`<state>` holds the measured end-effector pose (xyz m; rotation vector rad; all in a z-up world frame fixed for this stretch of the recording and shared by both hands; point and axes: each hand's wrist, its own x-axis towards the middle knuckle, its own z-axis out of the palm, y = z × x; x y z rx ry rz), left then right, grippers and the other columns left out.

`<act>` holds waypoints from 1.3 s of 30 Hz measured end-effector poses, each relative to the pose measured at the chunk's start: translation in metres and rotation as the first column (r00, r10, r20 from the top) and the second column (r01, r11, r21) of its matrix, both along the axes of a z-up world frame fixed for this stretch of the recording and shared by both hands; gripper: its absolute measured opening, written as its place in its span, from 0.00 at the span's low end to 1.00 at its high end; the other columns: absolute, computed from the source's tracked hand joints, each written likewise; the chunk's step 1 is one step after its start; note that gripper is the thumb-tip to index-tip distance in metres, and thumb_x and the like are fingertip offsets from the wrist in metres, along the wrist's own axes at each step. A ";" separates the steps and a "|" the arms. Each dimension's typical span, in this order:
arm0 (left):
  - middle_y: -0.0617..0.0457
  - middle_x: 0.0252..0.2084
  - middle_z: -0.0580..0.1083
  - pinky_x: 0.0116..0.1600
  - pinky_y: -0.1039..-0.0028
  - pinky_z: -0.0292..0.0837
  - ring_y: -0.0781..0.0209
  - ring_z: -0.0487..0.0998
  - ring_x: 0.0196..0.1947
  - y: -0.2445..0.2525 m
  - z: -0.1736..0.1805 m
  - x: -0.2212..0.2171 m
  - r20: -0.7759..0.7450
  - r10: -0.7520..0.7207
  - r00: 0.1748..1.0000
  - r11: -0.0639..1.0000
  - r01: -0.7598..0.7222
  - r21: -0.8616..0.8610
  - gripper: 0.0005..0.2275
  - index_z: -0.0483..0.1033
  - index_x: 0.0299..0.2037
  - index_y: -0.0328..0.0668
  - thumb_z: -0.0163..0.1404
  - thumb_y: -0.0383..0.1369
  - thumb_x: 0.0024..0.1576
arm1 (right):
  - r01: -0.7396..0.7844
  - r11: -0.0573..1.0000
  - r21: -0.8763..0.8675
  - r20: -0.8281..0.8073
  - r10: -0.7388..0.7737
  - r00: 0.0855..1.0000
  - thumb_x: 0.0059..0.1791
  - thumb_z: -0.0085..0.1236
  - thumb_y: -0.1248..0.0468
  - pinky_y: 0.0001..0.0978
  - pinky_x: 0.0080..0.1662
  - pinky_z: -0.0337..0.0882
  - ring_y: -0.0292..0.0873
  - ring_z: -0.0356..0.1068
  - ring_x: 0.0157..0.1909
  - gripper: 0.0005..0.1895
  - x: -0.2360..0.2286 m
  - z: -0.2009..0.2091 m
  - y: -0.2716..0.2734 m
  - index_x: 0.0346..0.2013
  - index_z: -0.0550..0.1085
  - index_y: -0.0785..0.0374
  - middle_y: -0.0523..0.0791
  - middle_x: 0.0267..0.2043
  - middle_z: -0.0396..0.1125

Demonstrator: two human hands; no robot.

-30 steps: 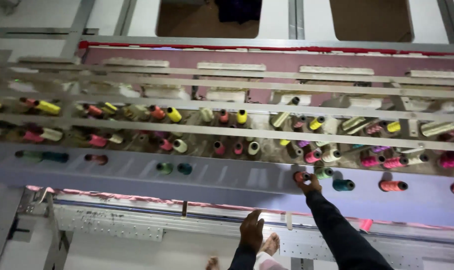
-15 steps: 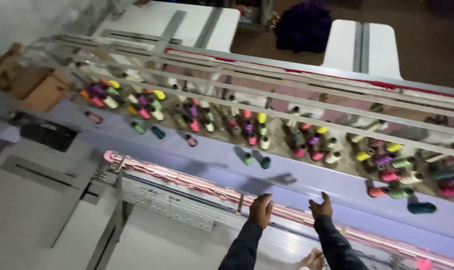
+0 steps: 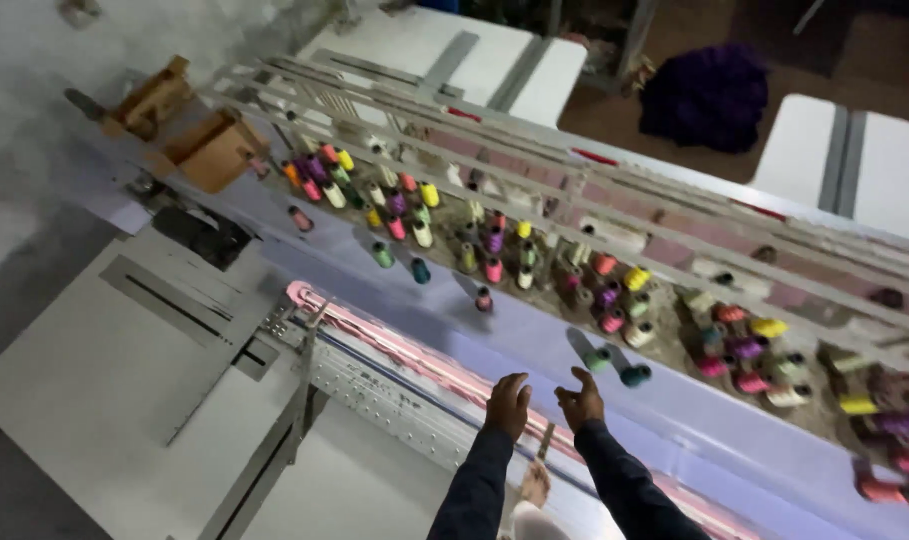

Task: The person takes thread spools from a cardboard box and places them onto a multi-tiered rack. They arrange the spools in rows, occasionally picking up spools from the rack to reposition them or place them back into the box.

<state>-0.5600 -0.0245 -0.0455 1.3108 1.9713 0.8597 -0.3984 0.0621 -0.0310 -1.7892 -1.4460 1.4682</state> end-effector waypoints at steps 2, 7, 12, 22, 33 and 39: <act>0.46 0.61 0.69 0.60 0.41 0.72 0.38 0.71 0.62 0.006 0.006 -0.023 -0.001 0.013 1.000 1.000 -0.013 0.000 0.21 0.69 0.64 0.51 0.35 0.48 0.68 | -0.044 0.999 -0.004 0.062 0.045 0.997 0.50 0.63 0.60 0.44 0.51 0.79 0.55 0.79 0.46 0.32 -0.027 0.002 0.010 0.69 0.65 0.47 0.57 0.44 0.78; 0.47 0.61 0.70 0.61 0.43 0.72 0.40 0.71 0.62 0.019 -0.002 -0.075 -0.019 0.058 0.998 0.998 -0.058 0.003 0.19 0.70 0.64 0.52 0.36 0.47 0.70 | -0.122 0.992 -0.009 0.074 0.123 0.990 0.50 0.62 0.59 0.44 0.52 0.79 0.53 0.79 0.48 0.31 -0.086 0.001 0.034 0.68 0.65 0.45 0.55 0.47 0.78; 0.42 0.60 0.71 0.61 0.49 0.68 0.42 0.70 0.60 0.033 0.002 -0.113 0.056 0.096 0.994 0.992 -0.100 0.082 0.18 0.71 0.63 0.44 0.39 0.42 0.68 | -0.215 0.969 0.125 0.106 0.203 0.974 0.46 0.58 0.59 0.40 0.50 0.77 0.48 0.79 0.45 0.30 -0.134 -0.023 0.057 0.64 0.67 0.52 0.48 0.57 0.73; 0.43 0.58 0.74 0.62 0.55 0.66 0.45 0.73 0.58 0.087 -0.065 -0.205 -0.008 -0.058 0.998 0.963 0.058 0.264 0.26 0.75 0.59 0.42 0.32 0.52 0.67 | -0.493 0.756 0.430 0.512 0.246 0.823 0.40 0.61 0.61 0.54 0.59 0.66 0.60 0.67 0.57 0.39 -0.237 -0.156 0.137 0.66 0.63 0.45 0.51 0.70 0.54; 0.40 0.54 0.76 0.58 0.56 0.71 0.44 0.76 0.55 0.102 -0.060 -0.276 0.065 -0.173 0.983 0.957 0.153 0.247 0.38 0.75 0.56 0.35 0.22 0.61 0.65 | -0.607 0.707 0.362 0.595 0.326 0.735 0.33 0.54 0.72 0.57 0.49 0.77 0.67 0.74 0.51 0.36 -0.268 -0.246 0.153 0.57 0.68 0.54 0.57 0.77 0.45; 0.41 0.57 0.75 0.62 0.56 0.67 0.44 0.74 0.58 0.108 -0.084 -0.273 0.029 -0.243 0.970 0.945 0.230 0.232 0.35 0.76 0.58 0.37 0.24 0.59 0.66 | -0.472 0.868 0.152 0.557 0.319 0.767 0.48 0.44 0.68 0.59 0.46 0.72 0.64 0.73 0.41 0.10 -0.261 -0.183 0.137 0.37 0.71 0.47 0.46 0.48 0.58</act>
